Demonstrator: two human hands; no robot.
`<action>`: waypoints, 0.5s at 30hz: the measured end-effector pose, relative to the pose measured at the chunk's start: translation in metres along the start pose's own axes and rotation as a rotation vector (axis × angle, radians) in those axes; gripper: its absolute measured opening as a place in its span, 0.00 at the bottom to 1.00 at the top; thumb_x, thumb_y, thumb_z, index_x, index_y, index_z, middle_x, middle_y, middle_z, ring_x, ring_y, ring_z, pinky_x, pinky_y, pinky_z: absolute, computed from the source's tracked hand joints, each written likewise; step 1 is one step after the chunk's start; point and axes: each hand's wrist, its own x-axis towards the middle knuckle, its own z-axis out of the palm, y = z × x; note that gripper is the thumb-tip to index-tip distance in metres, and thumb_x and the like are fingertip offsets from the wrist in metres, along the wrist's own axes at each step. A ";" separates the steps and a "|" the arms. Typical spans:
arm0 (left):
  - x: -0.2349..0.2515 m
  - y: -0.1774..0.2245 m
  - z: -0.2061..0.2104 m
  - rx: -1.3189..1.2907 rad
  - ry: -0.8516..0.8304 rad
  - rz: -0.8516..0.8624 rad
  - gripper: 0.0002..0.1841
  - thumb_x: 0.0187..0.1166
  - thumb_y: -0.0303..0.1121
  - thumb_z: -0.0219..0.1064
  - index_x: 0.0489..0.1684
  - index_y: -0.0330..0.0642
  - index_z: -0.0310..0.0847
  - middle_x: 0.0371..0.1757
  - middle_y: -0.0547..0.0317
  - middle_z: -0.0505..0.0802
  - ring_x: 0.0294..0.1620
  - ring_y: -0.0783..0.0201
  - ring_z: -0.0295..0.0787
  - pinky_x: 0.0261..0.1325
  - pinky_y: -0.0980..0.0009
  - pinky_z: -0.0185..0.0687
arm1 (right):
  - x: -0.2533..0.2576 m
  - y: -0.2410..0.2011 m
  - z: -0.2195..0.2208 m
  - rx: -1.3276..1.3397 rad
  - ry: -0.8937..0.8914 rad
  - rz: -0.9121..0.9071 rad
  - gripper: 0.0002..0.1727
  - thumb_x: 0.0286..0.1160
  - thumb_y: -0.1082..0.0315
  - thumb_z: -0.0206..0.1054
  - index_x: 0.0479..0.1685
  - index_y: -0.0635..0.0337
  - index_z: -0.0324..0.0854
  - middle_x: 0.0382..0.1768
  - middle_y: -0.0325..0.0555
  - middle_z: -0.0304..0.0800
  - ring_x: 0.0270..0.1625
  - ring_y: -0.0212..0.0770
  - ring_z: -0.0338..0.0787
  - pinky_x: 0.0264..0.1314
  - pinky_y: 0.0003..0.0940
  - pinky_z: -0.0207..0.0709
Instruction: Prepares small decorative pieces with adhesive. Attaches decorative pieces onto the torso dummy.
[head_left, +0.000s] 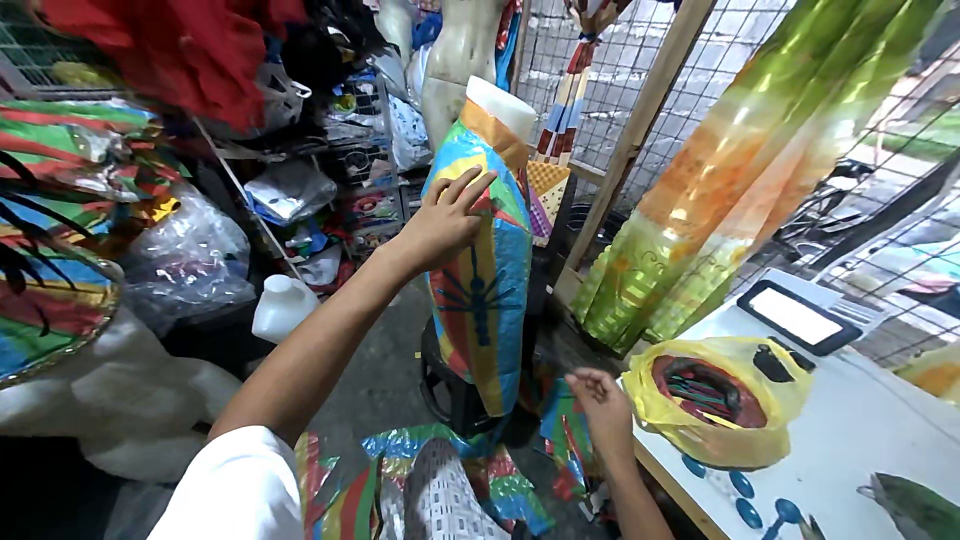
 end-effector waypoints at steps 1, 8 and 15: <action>0.000 -0.001 0.001 0.009 0.004 0.008 0.08 0.81 0.31 0.68 0.45 0.35 0.90 0.93 0.42 0.59 0.95 0.39 0.44 0.88 0.37 0.45 | 0.014 -0.006 0.008 -0.031 0.009 -0.086 0.19 0.74 0.67 0.73 0.56 0.73 0.82 0.38 0.47 0.87 0.36 0.29 0.84 0.40 0.25 0.80; -0.007 -0.007 0.011 0.003 0.148 0.062 0.07 0.81 0.30 0.68 0.43 0.37 0.90 0.90 0.43 0.67 0.93 0.40 0.53 0.86 0.35 0.52 | 0.101 -0.067 0.087 -0.246 0.089 -0.526 0.45 0.62 0.54 0.83 0.79 0.69 0.70 0.72 0.71 0.77 0.73 0.69 0.78 0.72 0.66 0.72; -0.017 -0.016 0.019 -0.385 0.331 0.006 0.07 0.77 0.31 0.72 0.42 0.35 0.90 0.84 0.37 0.73 0.89 0.40 0.62 0.84 0.37 0.57 | 0.140 -0.085 0.138 -0.431 0.148 -0.700 0.58 0.49 0.64 0.87 0.91 0.56 0.60 0.84 0.68 0.63 0.77 0.73 0.73 0.66 0.73 0.70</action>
